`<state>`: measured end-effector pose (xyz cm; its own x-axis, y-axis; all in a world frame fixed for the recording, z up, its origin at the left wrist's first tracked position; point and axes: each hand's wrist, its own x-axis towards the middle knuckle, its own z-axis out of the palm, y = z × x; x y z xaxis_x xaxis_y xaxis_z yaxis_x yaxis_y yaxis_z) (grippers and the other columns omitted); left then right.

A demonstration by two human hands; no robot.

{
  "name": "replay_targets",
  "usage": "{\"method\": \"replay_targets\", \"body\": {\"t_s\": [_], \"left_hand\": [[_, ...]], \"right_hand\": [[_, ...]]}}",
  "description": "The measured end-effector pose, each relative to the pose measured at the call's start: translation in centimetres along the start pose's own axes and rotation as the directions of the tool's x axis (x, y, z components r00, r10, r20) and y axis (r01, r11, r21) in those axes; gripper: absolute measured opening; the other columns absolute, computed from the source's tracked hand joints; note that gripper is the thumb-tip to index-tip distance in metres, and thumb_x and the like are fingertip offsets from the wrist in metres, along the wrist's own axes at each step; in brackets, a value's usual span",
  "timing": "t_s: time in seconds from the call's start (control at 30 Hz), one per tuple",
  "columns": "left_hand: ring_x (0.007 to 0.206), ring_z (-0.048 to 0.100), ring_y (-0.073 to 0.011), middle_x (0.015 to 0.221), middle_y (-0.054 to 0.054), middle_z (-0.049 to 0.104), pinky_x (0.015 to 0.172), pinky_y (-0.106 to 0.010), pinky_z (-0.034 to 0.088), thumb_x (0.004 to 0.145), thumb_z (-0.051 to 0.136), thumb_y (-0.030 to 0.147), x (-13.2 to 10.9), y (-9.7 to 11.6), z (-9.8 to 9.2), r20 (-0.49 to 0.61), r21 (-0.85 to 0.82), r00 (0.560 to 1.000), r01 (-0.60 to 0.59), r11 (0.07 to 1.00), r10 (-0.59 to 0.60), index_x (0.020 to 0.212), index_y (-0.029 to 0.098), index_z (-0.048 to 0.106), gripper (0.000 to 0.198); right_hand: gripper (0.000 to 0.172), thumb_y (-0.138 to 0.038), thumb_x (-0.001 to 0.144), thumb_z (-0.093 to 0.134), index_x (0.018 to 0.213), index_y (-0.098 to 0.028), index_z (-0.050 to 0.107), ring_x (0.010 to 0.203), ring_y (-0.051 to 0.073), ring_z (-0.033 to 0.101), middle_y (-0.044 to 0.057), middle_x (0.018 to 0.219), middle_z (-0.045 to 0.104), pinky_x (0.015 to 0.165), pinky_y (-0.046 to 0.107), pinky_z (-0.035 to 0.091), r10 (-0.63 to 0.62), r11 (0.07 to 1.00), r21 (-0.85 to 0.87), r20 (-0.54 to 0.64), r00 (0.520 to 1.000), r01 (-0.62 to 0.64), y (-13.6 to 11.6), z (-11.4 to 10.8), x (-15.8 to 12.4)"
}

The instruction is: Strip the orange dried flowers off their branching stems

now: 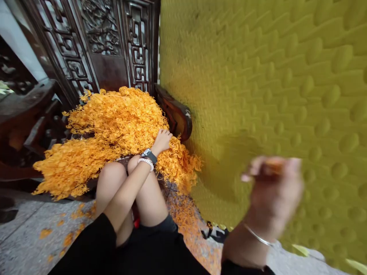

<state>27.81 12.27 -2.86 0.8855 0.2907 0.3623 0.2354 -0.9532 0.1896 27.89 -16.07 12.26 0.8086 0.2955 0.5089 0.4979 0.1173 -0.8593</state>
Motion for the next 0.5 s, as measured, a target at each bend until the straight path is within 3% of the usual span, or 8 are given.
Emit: {"method": "replay_targets", "body": {"t_s": [0.03, 0.13, 0.23, 0.37, 0.5], "left_hand": [[0.111, 0.048, -0.0312, 0.109, -0.019, 0.060, 0.101, -0.047, 0.028, 0.071, 0.059, 0.015, -0.3, 0.3, 0.1, 0.005, 0.012, 1.000, 0.001, 1.000, -0.001, 0.106, 0.005, 0.058, 0.036], [0.113, 0.047, -0.0300, 0.113, -0.019, 0.059, 0.103, -0.045, 0.026, 0.070, 0.061, 0.017, -1.2, 0.5, 0.0, 0.018, 0.039, 1.000, -0.015, 0.999, 0.014, 0.111, 0.005, 0.055, 0.042], [0.115, 0.046, -0.0282, 0.117, -0.016, 0.058, 0.106, -0.042, 0.025, 0.071, 0.064, 0.023, -1.8, 0.3, -0.3, 0.030, 0.052, 0.998, -0.049, 0.997, 0.047, 0.116, 0.007, 0.053, 0.049], [0.117, 0.045, -0.0262, 0.118, -0.013, 0.058, 0.107, -0.041, 0.025, 0.078, 0.060, 0.031, -1.9, -0.1, -0.6, 0.035, 0.053, 0.997, -0.064, 0.997, 0.062, 0.115, 0.012, 0.054, 0.042], [0.113, 0.047, -0.0258, 0.114, -0.012, 0.060, 0.105, -0.040, 0.027, 0.082, 0.054, 0.028, -1.8, 0.1, -0.7, 0.031, 0.041, 0.999, -0.034, 0.999, 0.033, 0.110, 0.012, 0.056, 0.033]], "right_hand": [[0.037, -0.050, 0.089, 0.037, 0.065, -0.024, 0.047, 0.049, 0.011, 0.043, -0.001, 0.059, 0.038, 0.038, 0.024, 0.033, 0.078, 0.991, 0.108, 0.065, 0.995, -0.084, 0.3, 0.7, -0.1], [0.039, -0.055, 0.084, 0.037, 0.062, -0.022, 0.042, 0.041, 0.009, 0.040, -0.002, 0.057, 0.040, 0.034, 0.023, 0.031, 0.229, 0.902, 0.282, 0.326, 0.917, -0.326, 1.7, 3.5, -0.5], [0.032, -0.050, 0.082, 0.040, 0.068, -0.022, 0.046, 0.038, 0.008, 0.040, -0.003, 0.057, 0.043, 0.032, 0.022, 0.031, 0.266, 0.858, 0.318, 0.397, 0.878, -0.404, 2.8, 5.7, -1.2], [0.025, -0.039, 0.077, 0.052, 0.087, -0.018, 0.059, 0.042, 0.007, 0.044, 0.000, 0.069, 0.058, 0.036, 0.020, 0.034, 0.321, 0.882, 0.234, 0.337, 0.885, -0.409, 4.9, 6.1, -2.0], [0.035, -0.042, 0.070, 0.055, 0.094, -0.017, 0.058, 0.060, 0.010, 0.055, 0.007, 0.091, 0.065, 0.051, 0.024, 0.045, 0.390, 0.920, -0.091, 0.117, 0.913, -0.382, 9.7, 4.5, -2.6]]}}
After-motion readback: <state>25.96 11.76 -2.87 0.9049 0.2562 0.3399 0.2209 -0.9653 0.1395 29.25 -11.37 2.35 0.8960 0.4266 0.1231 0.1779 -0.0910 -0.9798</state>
